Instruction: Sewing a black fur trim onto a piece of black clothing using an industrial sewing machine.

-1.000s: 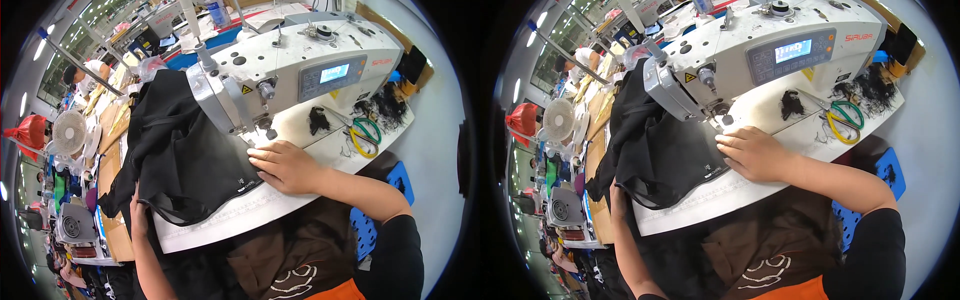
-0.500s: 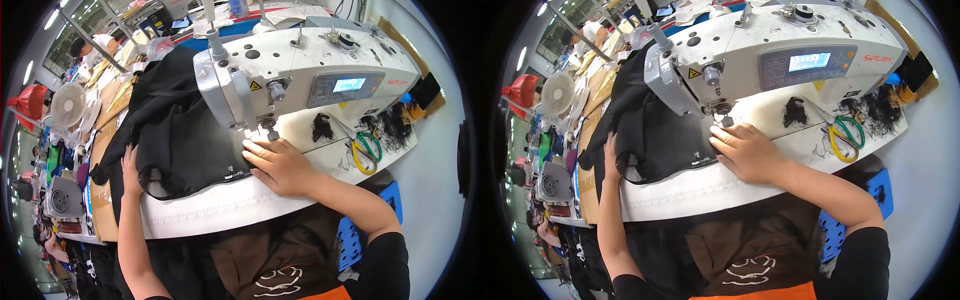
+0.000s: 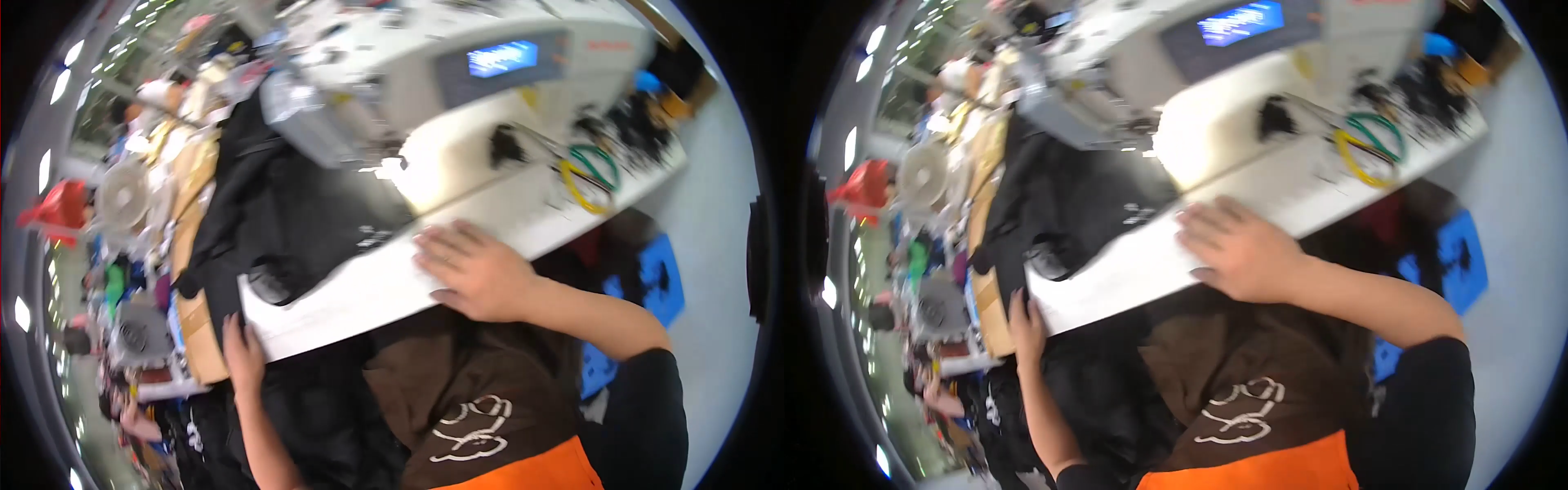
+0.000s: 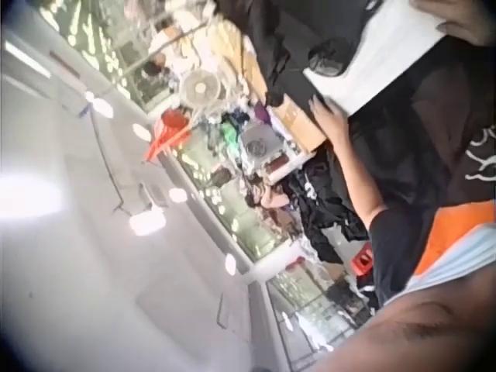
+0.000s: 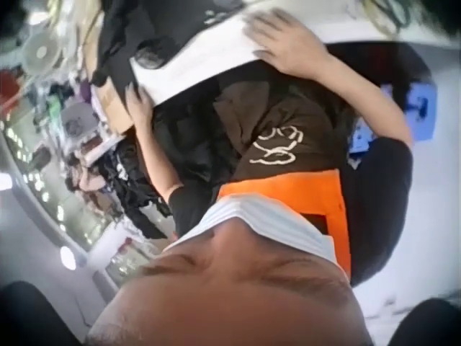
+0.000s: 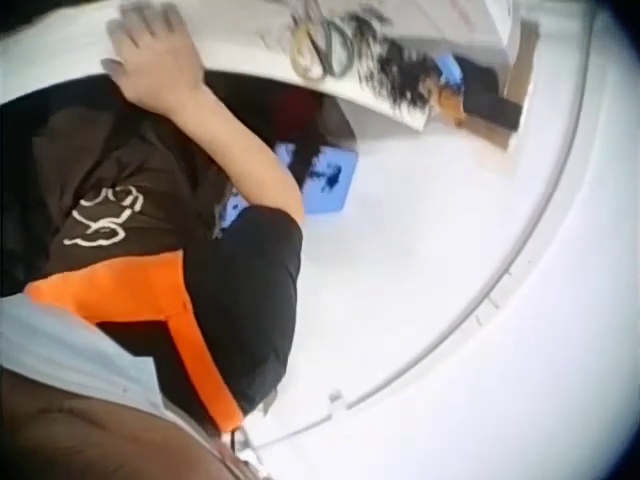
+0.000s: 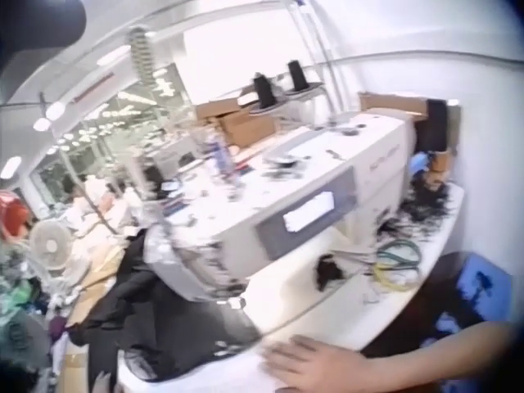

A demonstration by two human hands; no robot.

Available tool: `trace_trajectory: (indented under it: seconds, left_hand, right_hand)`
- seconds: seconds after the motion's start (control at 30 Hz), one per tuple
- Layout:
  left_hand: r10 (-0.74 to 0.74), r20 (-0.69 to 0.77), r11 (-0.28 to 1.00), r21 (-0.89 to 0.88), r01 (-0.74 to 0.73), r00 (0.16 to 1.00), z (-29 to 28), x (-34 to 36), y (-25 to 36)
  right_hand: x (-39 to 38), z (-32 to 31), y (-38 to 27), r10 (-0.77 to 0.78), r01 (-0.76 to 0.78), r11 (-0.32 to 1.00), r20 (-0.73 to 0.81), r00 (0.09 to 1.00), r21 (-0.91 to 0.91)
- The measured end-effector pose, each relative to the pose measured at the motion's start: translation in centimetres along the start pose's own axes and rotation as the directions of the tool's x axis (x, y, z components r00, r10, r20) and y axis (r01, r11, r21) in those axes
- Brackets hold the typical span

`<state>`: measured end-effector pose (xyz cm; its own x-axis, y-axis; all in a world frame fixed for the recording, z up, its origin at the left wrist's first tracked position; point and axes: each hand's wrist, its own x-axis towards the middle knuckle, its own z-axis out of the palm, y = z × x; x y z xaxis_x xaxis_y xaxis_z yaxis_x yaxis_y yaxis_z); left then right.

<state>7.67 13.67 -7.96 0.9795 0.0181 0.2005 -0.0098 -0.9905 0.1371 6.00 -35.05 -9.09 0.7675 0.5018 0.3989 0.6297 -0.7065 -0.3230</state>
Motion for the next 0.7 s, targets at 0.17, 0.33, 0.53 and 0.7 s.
trace_trajectory:
  seconds: [0.17,0.33,0.53,0.7]
  left_hand:
    - [0.185,-0.168,0.979,-0.049,-0.196,0.968,1.1,-4.1,-0.7]
    - [0.254,-0.105,0.925,-0.264,-0.273,0.961,0.4,-8.2,9.8]
    - [0.58,-0.116,0.758,-0.287,-0.586,0.807,1.0,-9.6,18.9]
    - [0.702,-0.088,0.651,-0.324,-0.687,0.706,1.7,-11.1,22.7]
  right_hand:
    - [-11.4,1.9,-0.7,-0.105,0.141,0.953,-0.143,0.984,0.269]
    - [-31.6,2.4,2.4,0.748,-0.772,0.632,-0.206,0.63,-0.066]
    - [-41.1,3.4,1.8,0.916,-0.947,0.305,-0.241,0.321,-0.104]
    - [-42.3,6.0,2.8,0.956,-0.966,0.248,-0.143,0.257,-0.078]
